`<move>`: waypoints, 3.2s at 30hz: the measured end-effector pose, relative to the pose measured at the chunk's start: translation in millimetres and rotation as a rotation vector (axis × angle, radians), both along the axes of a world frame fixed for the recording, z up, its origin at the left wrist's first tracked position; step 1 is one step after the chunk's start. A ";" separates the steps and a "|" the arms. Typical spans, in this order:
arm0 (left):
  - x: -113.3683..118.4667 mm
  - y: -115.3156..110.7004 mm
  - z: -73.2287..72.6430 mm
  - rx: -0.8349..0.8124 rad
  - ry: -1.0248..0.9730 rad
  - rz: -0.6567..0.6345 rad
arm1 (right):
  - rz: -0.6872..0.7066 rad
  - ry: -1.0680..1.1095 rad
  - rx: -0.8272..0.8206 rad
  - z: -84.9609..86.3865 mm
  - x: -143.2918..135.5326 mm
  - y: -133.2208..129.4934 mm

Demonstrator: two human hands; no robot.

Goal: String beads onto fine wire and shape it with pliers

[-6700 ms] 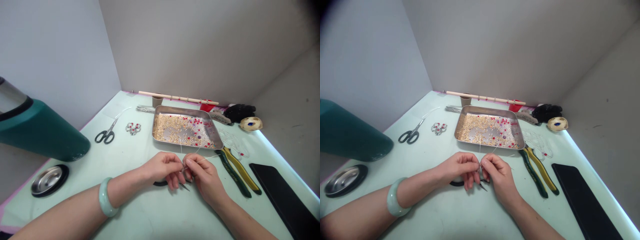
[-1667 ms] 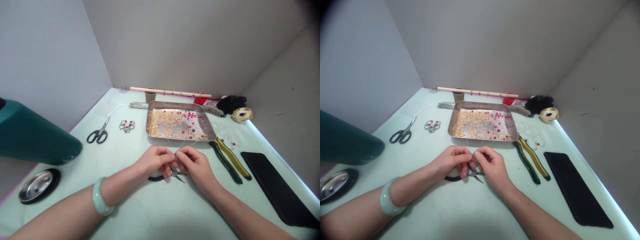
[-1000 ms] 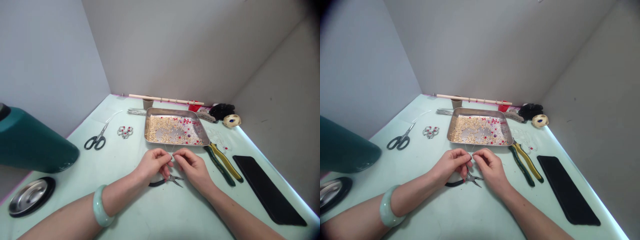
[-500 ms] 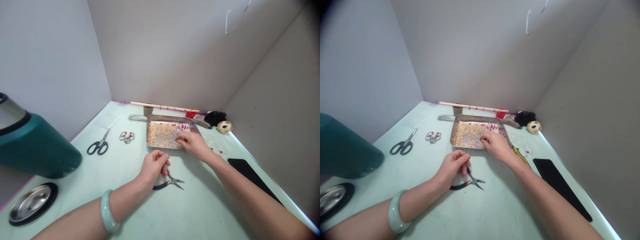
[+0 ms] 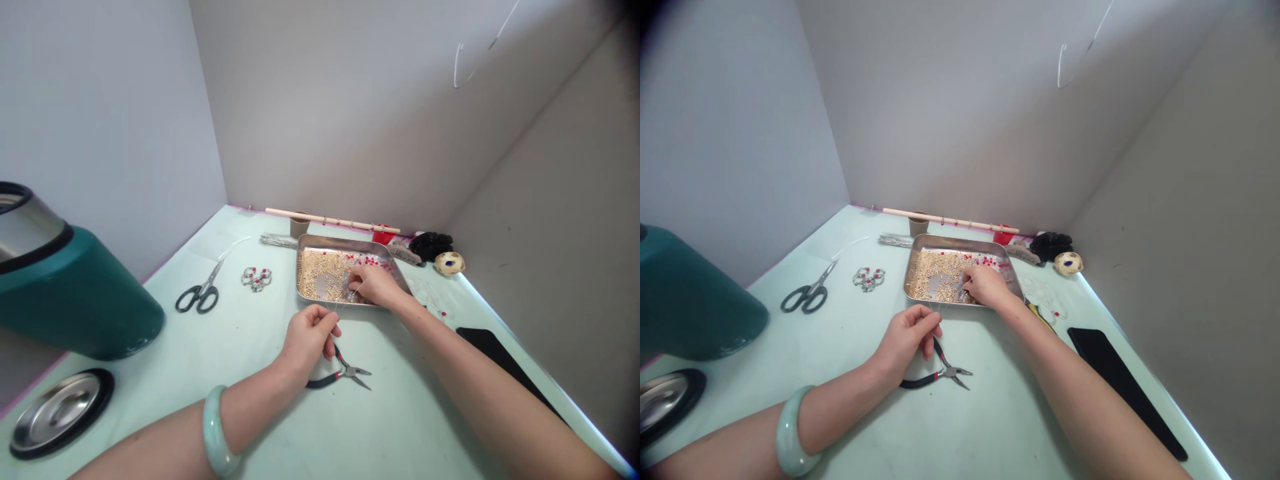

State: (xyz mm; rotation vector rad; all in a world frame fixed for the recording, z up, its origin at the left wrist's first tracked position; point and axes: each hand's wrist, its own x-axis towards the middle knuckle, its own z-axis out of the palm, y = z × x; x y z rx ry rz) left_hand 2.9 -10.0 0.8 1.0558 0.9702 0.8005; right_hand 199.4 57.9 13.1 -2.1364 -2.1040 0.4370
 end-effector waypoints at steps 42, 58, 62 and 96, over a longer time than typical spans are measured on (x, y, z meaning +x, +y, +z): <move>4.1 1.4 0.1 0.010 0.119 -0.207 | -0.271 1.691 0.186 9.8 2.7 -49.0; 3.5 2.4 1.3 0.023 0.136 -0.222 | -0.223 1.658 0.193 7.9 4.5 -50.1; 3.7 2.4 1.4 0.023 0.136 -0.230 | -0.214 1.653 0.197 7.1 4.8 -50.0; 1.3 0.1 0.1 0.020 0.139 -0.214 | -0.191 1.587 0.232 4.8 3.8 -51.0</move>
